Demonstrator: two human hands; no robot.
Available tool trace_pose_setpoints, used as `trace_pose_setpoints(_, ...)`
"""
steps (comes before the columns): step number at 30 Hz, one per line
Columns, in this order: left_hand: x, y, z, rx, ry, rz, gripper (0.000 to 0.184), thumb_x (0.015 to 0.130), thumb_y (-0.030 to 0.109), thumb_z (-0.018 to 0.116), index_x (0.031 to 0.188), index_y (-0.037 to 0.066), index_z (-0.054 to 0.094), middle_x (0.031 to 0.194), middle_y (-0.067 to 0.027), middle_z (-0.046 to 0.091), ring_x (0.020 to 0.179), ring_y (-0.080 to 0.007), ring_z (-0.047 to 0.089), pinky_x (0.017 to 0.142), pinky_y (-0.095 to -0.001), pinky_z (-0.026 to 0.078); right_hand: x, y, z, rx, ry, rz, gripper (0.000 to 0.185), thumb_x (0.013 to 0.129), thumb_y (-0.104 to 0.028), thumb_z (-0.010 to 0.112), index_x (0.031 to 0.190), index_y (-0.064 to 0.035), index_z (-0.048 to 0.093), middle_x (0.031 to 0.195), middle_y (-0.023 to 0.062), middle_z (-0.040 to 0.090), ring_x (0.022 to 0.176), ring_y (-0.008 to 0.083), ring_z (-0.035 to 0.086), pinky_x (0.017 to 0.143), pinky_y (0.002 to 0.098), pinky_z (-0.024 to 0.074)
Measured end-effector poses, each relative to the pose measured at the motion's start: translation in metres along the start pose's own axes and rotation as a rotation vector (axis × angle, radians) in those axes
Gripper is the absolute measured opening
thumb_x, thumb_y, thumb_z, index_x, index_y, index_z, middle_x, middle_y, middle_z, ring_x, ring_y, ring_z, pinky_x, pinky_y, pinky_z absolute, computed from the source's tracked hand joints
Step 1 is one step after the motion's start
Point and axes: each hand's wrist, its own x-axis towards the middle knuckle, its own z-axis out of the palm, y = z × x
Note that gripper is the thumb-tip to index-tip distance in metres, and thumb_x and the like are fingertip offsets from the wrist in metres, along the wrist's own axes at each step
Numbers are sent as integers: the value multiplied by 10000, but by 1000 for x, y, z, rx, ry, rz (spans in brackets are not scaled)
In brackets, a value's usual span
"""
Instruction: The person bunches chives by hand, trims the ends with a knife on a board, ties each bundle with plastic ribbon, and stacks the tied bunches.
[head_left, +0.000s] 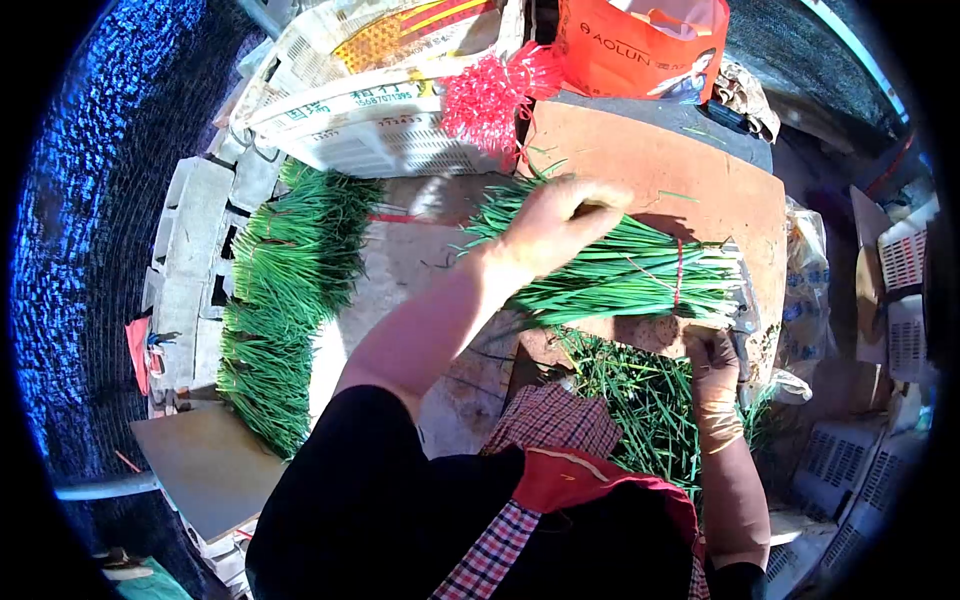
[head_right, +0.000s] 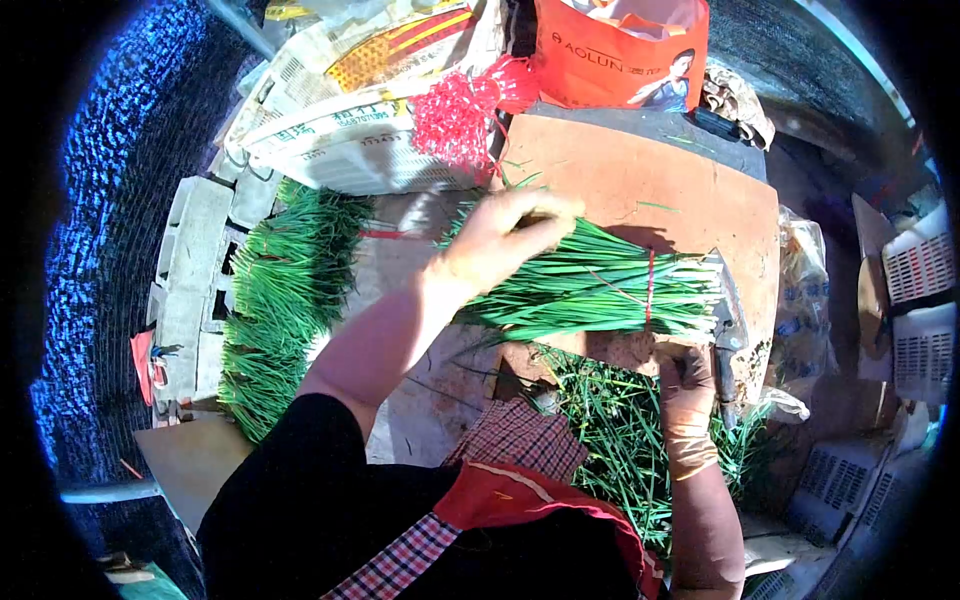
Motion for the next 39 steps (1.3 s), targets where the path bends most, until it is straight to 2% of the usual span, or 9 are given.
trace_pose_setpoints(2, 39, -1, 6, 445, -149, 185, 435, 748, 213, 671, 1115, 3, 571, 1134, -146, 573, 1058, -227, 544, 908, -346, 417, 3, -23, 21, 472, 139, 72, 237, 832, 24, 559, 1064, -24, 566, 976, 55, 605, 911, 136, 565, 823, 278, 457)
trace_pose_setpoints(4, 60, -8, 29, 718, -488, 193, 773, 629, 417, 730, 1216, -18, 478, 1290, -180, 441, 1224, -278, 398, 1020, -382, 309, 15, -47, 18, -721, 106, -473, 550, 685, -177, 733, 1179, -83, 512, 1074, 131, 566, 1001, 273, 538, 856, 402, 440)
trace_pose_setpoints(7, 69, -35, 72, 1110, -772, 62, 1200, 443, 652, 731, 1314, -57, 307, 1360, -223, 319, 1315, -337, 220, 1079, -437, 186, 38, -96, 19, -1267, -38, -407, 1139, 469, -359, 813, 1405, -145, 201, 1386, 151, 274, 1267, 362, 268, 1043, 465, 223)
trace_pose_setpoints(12, 68, -27, 106, 1166, -848, -44, 1013, 507, 479, 800, 1260, -28, 348, 1264, -186, 428, 1124, -346, 476, 927, -458, 396, 96, -112, 26, -1770, -498, -106, 1296, 485, -553, 780, 1419, -106, 2, 1472, 149, 95, 1362, 299, 101, 1108, 415, 90)
trace_pose_setpoints(17, 46, -50, 106, 1157, -713, 286, 936, 602, 397, 765, 1333, 50, 295, 1377, -175, 323, 1199, -366, 408, 940, -466, 390, 81, -52, -1, -1479, -324, -505, 1042, 571, -371, 768, 1387, -61, 200, 1361, 129, 363, 1260, 264, 355, 1013, 407, 302)
trace_pose_setpoints(21, 33, -42, 91, 1023, -801, 288, 1143, 517, 574, 734, 1396, 73, 201, 1457, -195, 129, 1340, -374, 127, 1050, -548, 155, 70, -12, -1, -1621, -60, -766, 939, 617, -321, 692, 1395, -95, 219, 1439, 110, 241, 1320, 248, 258, 1069, 398, 223)
trace_pose_setpoints(25, 48, -36, 77, 940, -940, 376, 1285, 417, 647, 729, 1382, -3, 185, 1451, -232, 100, 1340, -385, 108, 1084, -473, 123, 43, -78, 11, -1314, -231, -546, 925, 648, -420, 640, 1409, -121, 206, 1434, 103, 238, 1306, 312, 242, 1067, 458, 159)
trace_pose_setpoints(33, 53, -33, 69, 969, -963, 315, 1364, 361, 539, 808, 1403, 14, 101, 1462, -188, 115, 1344, -327, 160, 1077, -437, 186, 52, -39, 62, -1092, 60, -864, 257, 654, -128, 652, 902, -151, 590, 1023, 18, 547, 892, 252, 540, 724, 403, 434)
trace_pose_setpoints(39, 80, -21, 76, 1003, -931, 235, 1329, 383, 457, 827, 1403, 19, 96, 1451, -225, 116, 1338, -332, 179, 1063, -433, 231, 21, -46, 47, -536, -39, -677, 260, 657, 13, 657, 888, -100, 623, 948, 85, 626, 846, 293, 591, 717, 361, 479)
